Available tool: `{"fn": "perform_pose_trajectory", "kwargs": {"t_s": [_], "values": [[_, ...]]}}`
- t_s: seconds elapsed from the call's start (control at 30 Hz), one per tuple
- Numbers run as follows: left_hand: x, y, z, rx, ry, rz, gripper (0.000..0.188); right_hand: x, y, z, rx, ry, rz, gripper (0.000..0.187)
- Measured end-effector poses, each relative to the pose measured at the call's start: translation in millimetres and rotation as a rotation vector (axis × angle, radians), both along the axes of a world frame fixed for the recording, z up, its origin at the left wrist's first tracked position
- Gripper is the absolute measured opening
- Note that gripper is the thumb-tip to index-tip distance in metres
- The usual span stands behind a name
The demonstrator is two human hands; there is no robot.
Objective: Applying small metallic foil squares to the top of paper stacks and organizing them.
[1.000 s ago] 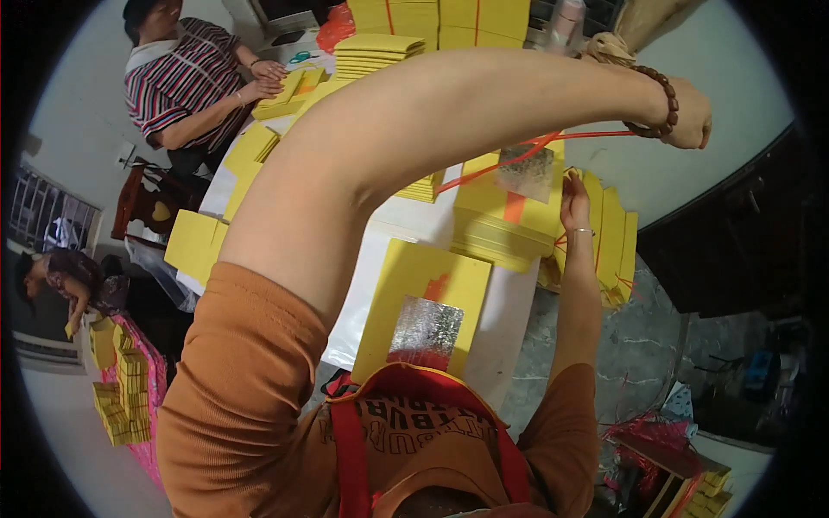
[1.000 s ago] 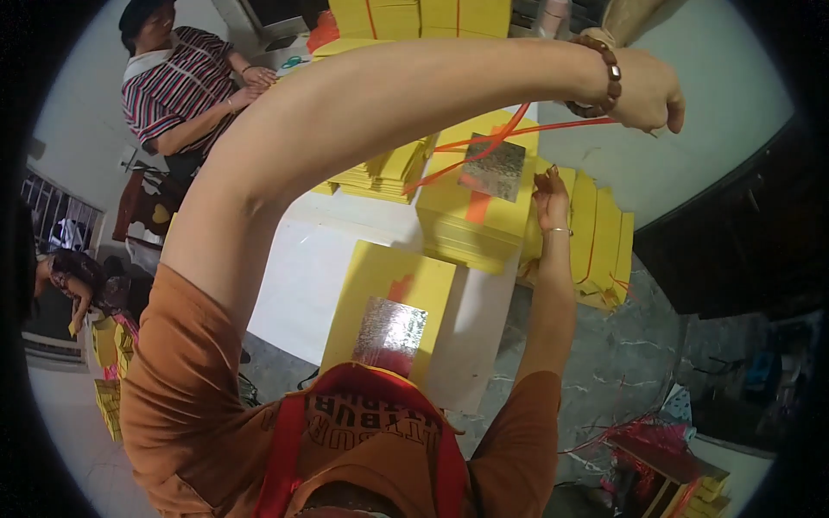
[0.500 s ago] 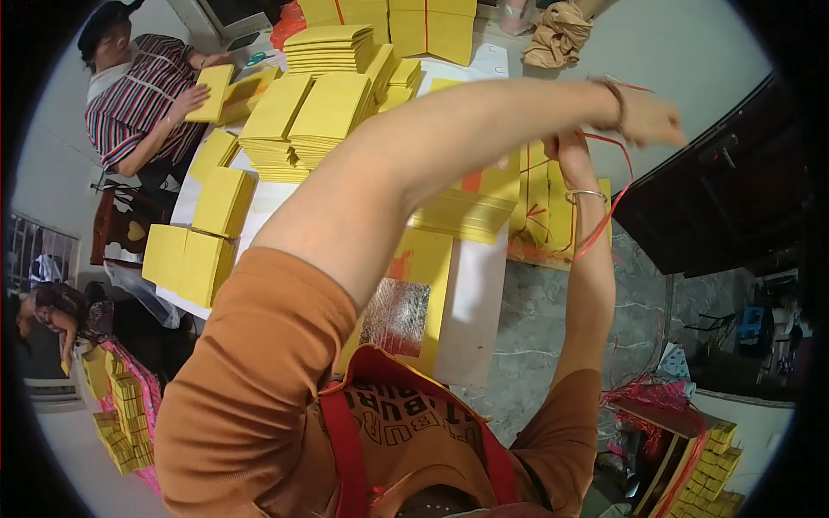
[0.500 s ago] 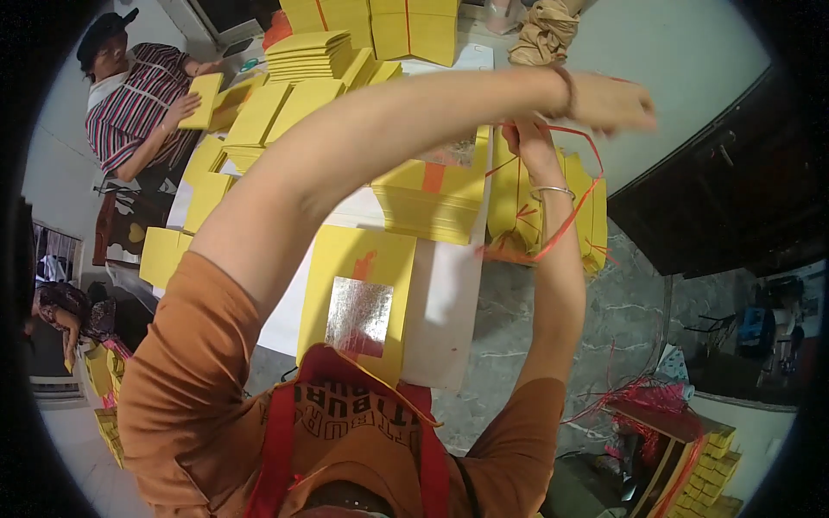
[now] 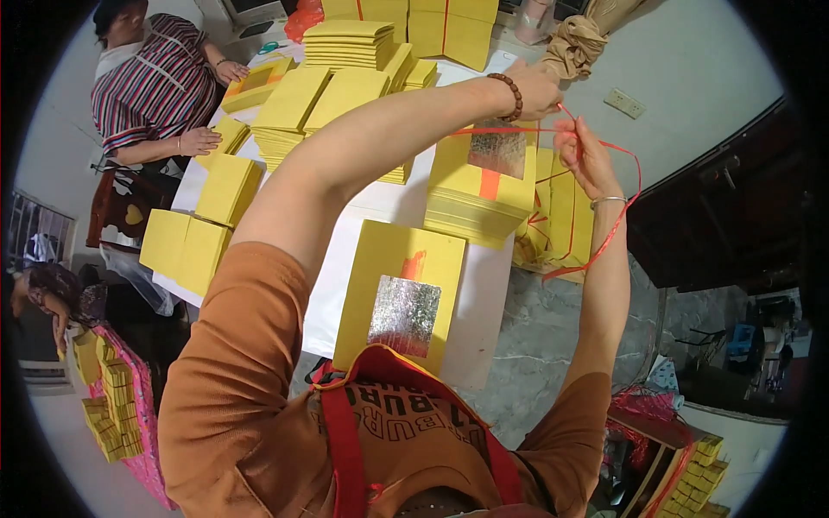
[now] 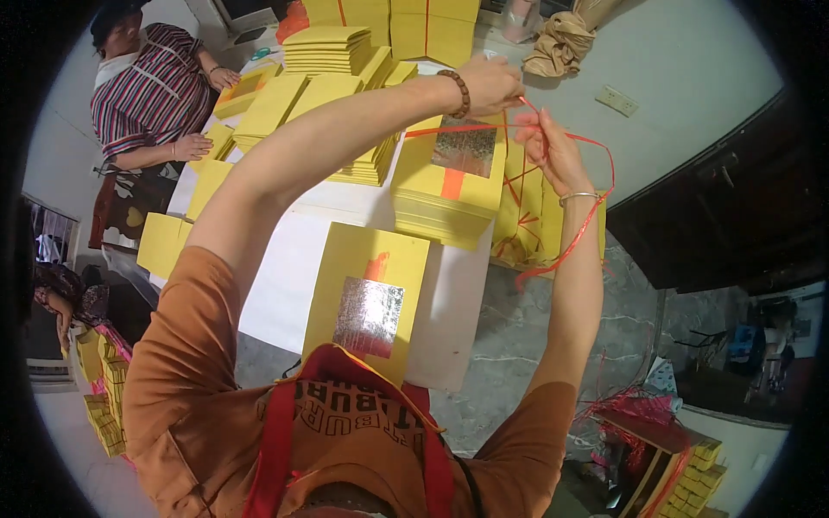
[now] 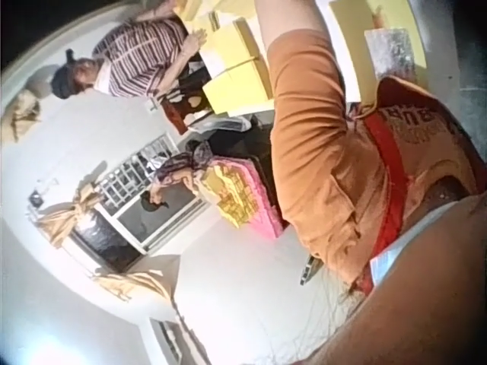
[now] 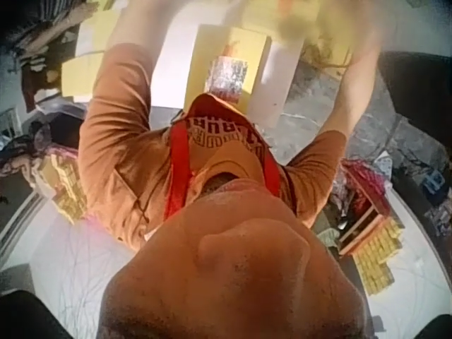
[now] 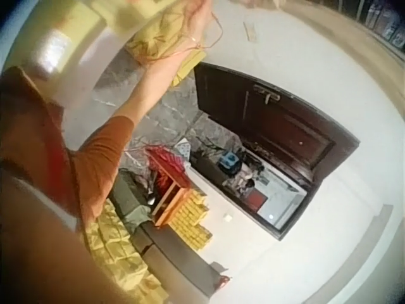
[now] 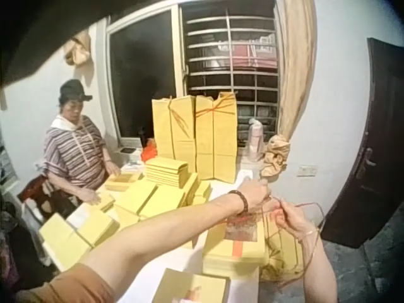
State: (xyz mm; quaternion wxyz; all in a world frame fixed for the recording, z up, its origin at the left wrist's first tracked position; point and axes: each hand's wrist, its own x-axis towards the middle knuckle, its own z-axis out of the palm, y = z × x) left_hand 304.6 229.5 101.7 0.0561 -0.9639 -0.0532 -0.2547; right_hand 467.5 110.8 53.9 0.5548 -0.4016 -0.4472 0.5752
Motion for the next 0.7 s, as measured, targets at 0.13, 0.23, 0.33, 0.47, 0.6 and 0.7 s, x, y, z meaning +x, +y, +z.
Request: {"fn": "perform_pose_trajectory", "kwargs": {"t_s": [0.13,0.23,0.33,0.47,0.6,0.7], "values": [[-6,-22,17,0.132,0.208,-0.064,0.025,6,4,-12,-0.004,0.178,-0.106,0.023],[-6,-33,20,-0.302,0.588,0.003,0.026,-2,4,-14,0.120,0.112,-0.251,0.018],[5,-12,4,-0.764,0.249,0.293,0.036,-11,10,-14,0.445,-0.471,-0.465,0.016],[9,-4,-12,-1.261,0.155,-0.033,0.049,-32,-4,4,0.598,-1.026,-0.674,0.012],[17,-3,-14,-1.334,0.260,-0.178,0.042,-28,-3,3,0.826,-1.413,-0.863,0.011],[14,-11,-3,-1.536,0.196,0.004,0.034,-27,-1,5,0.880,-1.572,-0.930,0.011]]}}
